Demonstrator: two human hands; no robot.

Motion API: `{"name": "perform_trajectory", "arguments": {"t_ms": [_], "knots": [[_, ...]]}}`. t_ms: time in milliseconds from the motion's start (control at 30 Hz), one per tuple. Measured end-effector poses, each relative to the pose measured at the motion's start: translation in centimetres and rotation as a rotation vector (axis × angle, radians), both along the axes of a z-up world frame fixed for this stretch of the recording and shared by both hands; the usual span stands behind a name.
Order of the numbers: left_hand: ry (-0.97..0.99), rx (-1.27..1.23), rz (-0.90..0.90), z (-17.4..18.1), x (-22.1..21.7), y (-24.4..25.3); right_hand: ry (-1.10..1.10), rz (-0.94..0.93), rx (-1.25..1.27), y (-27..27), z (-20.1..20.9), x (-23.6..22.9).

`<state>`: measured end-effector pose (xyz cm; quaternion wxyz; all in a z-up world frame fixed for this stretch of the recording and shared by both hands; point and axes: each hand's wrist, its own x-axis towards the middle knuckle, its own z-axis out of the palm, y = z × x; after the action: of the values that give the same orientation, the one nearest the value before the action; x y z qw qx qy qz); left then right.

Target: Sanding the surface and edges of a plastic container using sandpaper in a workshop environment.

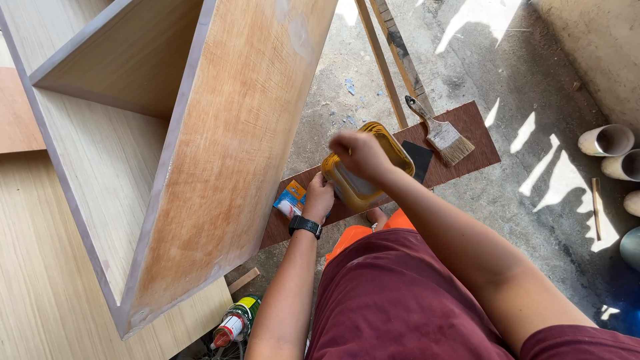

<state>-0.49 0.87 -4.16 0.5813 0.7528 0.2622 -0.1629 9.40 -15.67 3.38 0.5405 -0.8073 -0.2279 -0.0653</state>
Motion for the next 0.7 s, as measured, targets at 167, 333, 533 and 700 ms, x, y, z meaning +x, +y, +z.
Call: {"name": "perform_trajectory", "arguments": {"t_ms": [167,333,533,700], "knots": [[0.006,0.071,-0.036,-1.6,0.6,0.3,0.451,0.263,-0.674,-0.5,-7.1,-2.1],[-0.012,0.152,-0.088,-0.4,1.0,0.1,0.436,0.242,-0.740,0.0,-11.3,-2.0],[0.022,0.239,-0.184,0.1,1.4,0.0,0.431,0.217,-0.767,0.2,-10.7,-1.9],[0.031,0.265,-0.232,-0.6,1.6,-0.1,0.455,0.163,-0.707,0.0,-11.5,-1.9]]}}
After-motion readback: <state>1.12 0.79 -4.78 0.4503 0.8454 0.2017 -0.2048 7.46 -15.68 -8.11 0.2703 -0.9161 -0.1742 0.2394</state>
